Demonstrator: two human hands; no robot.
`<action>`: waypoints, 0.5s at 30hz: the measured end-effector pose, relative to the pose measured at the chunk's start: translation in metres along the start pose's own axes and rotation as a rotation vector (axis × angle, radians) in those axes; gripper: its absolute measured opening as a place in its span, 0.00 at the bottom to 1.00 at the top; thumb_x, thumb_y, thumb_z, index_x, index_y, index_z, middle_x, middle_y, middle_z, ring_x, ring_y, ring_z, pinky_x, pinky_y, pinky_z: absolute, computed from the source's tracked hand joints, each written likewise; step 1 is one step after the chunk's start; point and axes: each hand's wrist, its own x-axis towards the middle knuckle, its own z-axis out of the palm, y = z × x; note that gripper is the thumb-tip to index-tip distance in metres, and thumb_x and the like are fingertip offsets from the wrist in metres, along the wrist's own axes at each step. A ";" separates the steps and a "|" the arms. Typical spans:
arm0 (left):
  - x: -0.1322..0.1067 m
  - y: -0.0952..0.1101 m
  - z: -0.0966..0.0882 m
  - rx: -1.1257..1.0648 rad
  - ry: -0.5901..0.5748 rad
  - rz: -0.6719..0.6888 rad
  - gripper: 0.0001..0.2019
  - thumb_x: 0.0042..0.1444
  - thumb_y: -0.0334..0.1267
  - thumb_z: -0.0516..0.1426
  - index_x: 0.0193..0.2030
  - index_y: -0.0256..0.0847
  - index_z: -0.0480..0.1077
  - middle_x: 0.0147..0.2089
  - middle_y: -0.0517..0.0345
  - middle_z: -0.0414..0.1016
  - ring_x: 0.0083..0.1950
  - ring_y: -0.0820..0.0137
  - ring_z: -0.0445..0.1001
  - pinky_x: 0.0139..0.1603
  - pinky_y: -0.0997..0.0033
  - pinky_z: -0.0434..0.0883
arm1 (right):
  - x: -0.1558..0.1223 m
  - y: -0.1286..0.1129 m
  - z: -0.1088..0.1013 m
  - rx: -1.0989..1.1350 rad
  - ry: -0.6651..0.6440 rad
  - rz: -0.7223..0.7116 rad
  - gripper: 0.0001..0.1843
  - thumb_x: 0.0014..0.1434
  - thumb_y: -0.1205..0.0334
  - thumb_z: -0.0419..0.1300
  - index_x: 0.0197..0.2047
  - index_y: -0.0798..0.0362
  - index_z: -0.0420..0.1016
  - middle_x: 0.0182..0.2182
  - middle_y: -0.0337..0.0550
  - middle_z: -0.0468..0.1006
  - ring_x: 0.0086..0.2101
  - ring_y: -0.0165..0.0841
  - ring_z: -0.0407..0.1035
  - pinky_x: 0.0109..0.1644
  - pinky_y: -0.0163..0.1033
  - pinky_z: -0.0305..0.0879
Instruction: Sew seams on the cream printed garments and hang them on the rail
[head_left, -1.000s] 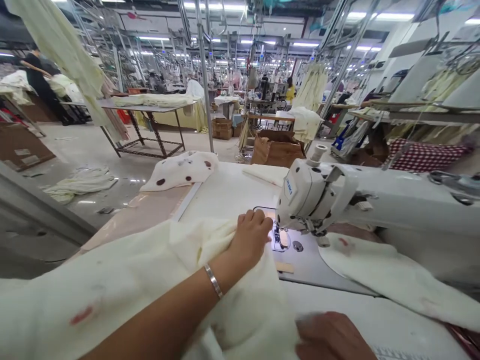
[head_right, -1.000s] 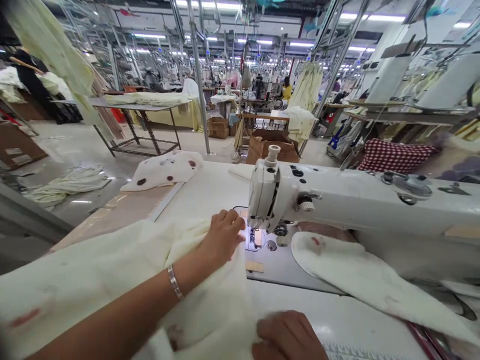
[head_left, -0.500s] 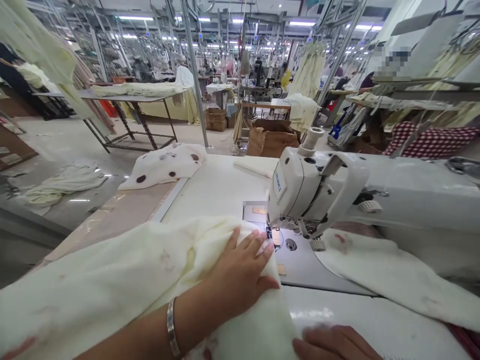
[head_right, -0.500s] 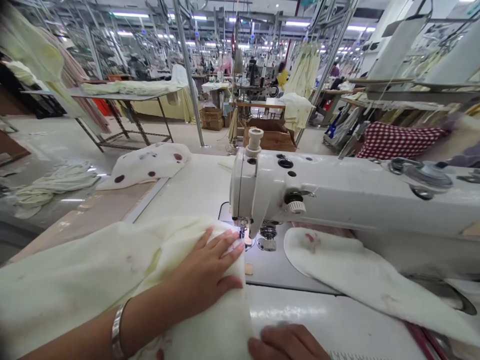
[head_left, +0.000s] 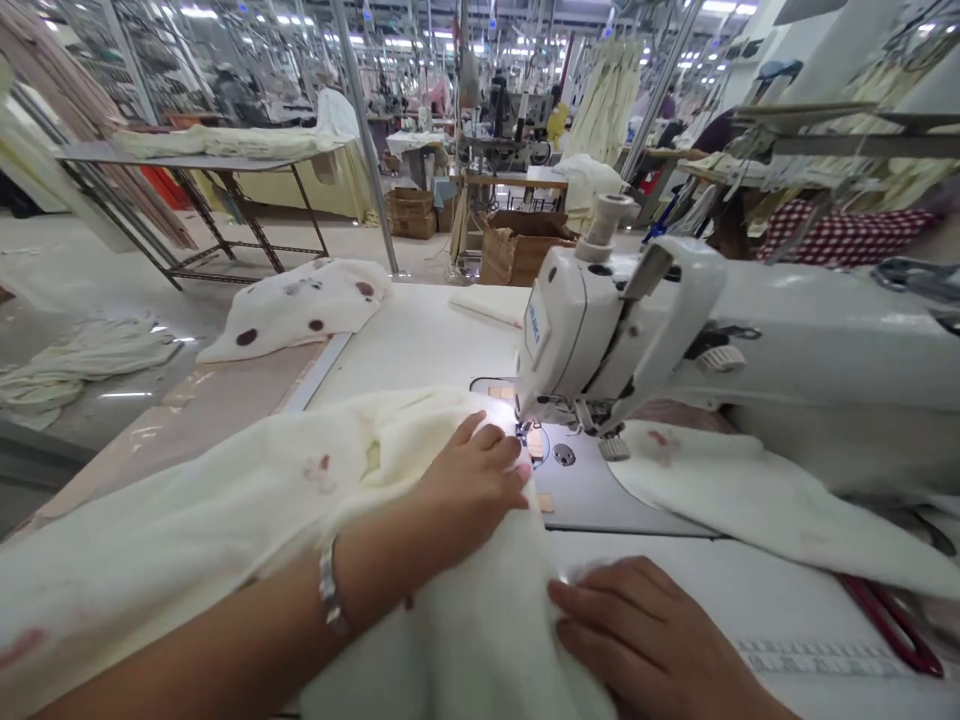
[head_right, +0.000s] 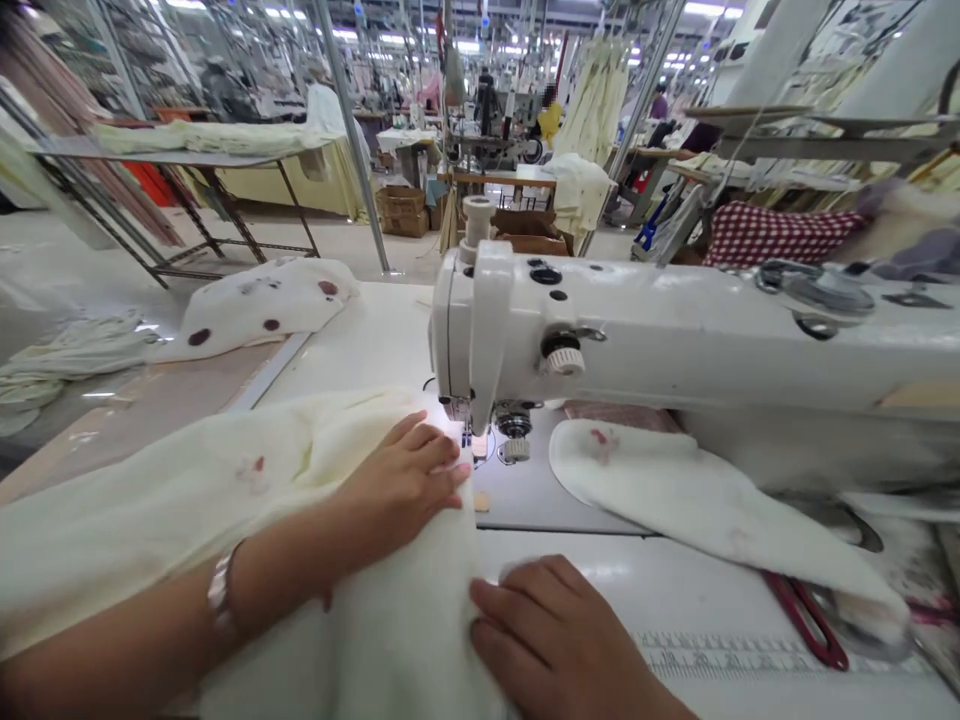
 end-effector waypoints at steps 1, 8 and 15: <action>-0.006 0.012 0.000 -0.012 -0.004 -0.031 0.12 0.61 0.42 0.51 0.46 0.39 0.70 0.48 0.53 0.71 0.53 0.61 0.64 0.63 0.49 0.48 | -0.002 -0.001 -0.001 0.017 -0.015 -0.010 0.11 0.63 0.68 0.49 0.39 0.55 0.74 0.42 0.41 0.78 0.38 0.33 0.70 0.41 0.41 0.65; -0.049 0.063 0.014 -0.041 -0.026 -0.067 0.23 0.63 0.50 0.45 0.59 0.38 0.60 0.66 0.49 0.54 0.66 0.52 0.50 0.62 0.38 0.47 | -0.022 -0.007 -0.008 0.045 -0.062 -0.004 0.10 0.62 0.70 0.52 0.42 0.57 0.73 0.43 0.44 0.77 0.38 0.33 0.69 0.41 0.40 0.64; -0.038 0.025 0.006 -0.128 -0.047 0.008 0.22 0.63 0.51 0.45 0.60 0.43 0.58 0.66 0.52 0.53 0.67 0.56 0.49 0.63 0.40 0.46 | -0.010 0.001 -0.002 -0.068 -0.038 -0.031 0.10 0.63 0.66 0.51 0.40 0.53 0.74 0.39 0.40 0.79 0.34 0.32 0.71 0.37 0.40 0.64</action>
